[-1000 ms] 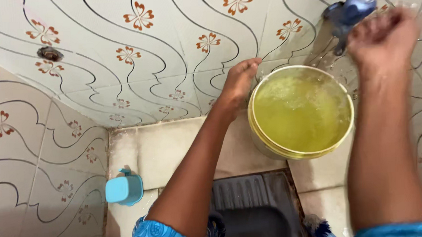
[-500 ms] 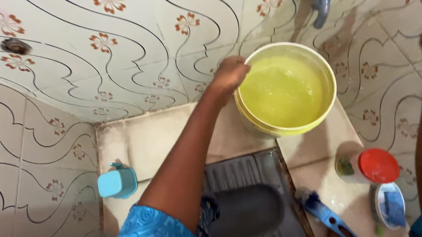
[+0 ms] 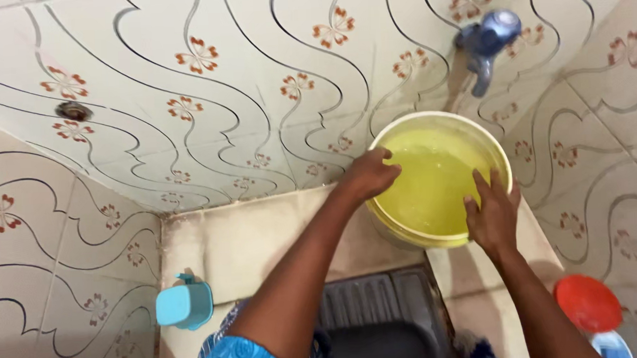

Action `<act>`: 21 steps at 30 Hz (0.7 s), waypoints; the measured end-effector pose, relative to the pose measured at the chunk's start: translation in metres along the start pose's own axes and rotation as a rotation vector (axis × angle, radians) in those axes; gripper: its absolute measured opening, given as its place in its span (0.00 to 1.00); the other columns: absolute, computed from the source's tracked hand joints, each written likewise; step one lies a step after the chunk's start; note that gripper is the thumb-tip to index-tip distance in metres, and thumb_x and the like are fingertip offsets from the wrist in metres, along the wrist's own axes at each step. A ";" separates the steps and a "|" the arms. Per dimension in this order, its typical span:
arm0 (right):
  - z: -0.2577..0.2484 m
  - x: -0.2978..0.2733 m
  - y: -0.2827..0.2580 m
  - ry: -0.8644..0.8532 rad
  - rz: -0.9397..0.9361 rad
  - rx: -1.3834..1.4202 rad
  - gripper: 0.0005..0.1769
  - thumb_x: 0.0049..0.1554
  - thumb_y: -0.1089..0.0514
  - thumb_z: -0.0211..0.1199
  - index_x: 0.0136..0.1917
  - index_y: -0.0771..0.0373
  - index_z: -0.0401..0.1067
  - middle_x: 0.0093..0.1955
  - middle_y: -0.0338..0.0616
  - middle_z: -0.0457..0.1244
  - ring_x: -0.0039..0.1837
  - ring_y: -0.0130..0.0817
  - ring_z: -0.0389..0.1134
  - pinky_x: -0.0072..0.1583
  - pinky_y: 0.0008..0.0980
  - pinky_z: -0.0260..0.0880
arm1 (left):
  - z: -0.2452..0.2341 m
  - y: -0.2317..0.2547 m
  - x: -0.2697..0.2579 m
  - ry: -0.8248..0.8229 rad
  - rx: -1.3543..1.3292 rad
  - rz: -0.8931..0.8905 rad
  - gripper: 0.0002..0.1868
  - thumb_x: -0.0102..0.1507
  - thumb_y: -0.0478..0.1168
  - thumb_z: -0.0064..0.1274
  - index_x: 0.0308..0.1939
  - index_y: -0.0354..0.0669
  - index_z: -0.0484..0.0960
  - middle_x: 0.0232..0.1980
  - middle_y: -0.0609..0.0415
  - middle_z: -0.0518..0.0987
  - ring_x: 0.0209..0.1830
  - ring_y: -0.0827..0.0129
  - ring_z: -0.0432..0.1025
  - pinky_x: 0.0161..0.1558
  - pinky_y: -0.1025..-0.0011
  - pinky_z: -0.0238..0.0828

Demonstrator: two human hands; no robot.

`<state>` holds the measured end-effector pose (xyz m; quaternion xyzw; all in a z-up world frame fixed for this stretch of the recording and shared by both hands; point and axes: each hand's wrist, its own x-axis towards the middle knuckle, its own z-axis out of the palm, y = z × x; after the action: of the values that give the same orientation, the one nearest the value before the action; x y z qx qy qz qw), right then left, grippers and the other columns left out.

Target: The person scrubs a wall-mounted faucet with a toothbrush while rinsing it with water from a yellow bucket. They then use a blue scrub brush to clean the faucet and surrounding tiles, rinsing the brush in the bucket between scrubbing actions.

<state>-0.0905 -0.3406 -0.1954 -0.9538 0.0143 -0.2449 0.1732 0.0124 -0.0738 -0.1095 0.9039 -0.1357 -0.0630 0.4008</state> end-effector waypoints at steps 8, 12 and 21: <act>-0.020 -0.115 0.041 0.083 0.234 0.108 0.38 0.65 0.51 0.53 0.85 0.62 0.52 0.87 0.65 0.41 0.85 0.62 0.40 0.78 0.65 0.39 | -0.001 -0.002 -0.001 -0.316 0.087 0.231 0.29 0.63 0.54 0.53 0.60 0.36 0.78 0.65 0.41 0.76 0.64 0.53 0.72 0.61 0.63 0.68; -0.028 -0.163 0.095 -0.032 0.556 -0.401 0.42 0.57 0.43 0.68 0.81 0.50 0.58 0.87 0.61 0.45 0.85 0.64 0.43 0.79 0.69 0.42 | -0.032 0.026 -0.037 -0.459 0.299 0.164 0.29 0.65 0.56 0.49 0.65 0.43 0.75 0.65 0.45 0.76 0.65 0.54 0.71 0.63 0.61 0.67; -0.045 -0.163 0.127 -0.266 0.841 -0.213 0.65 0.36 0.40 0.80 0.82 0.40 0.52 0.77 0.59 0.44 0.75 0.69 0.45 0.65 0.64 0.61 | -0.039 0.057 -0.061 -0.518 0.682 -0.063 0.28 0.67 0.54 0.49 0.68 0.50 0.73 0.67 0.46 0.75 0.67 0.52 0.70 0.64 0.55 0.66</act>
<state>-0.2476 -0.4564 -0.2772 -0.9007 0.4034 -0.0256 0.1590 -0.0482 -0.0651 -0.0404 0.9426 -0.2173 -0.2517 0.0294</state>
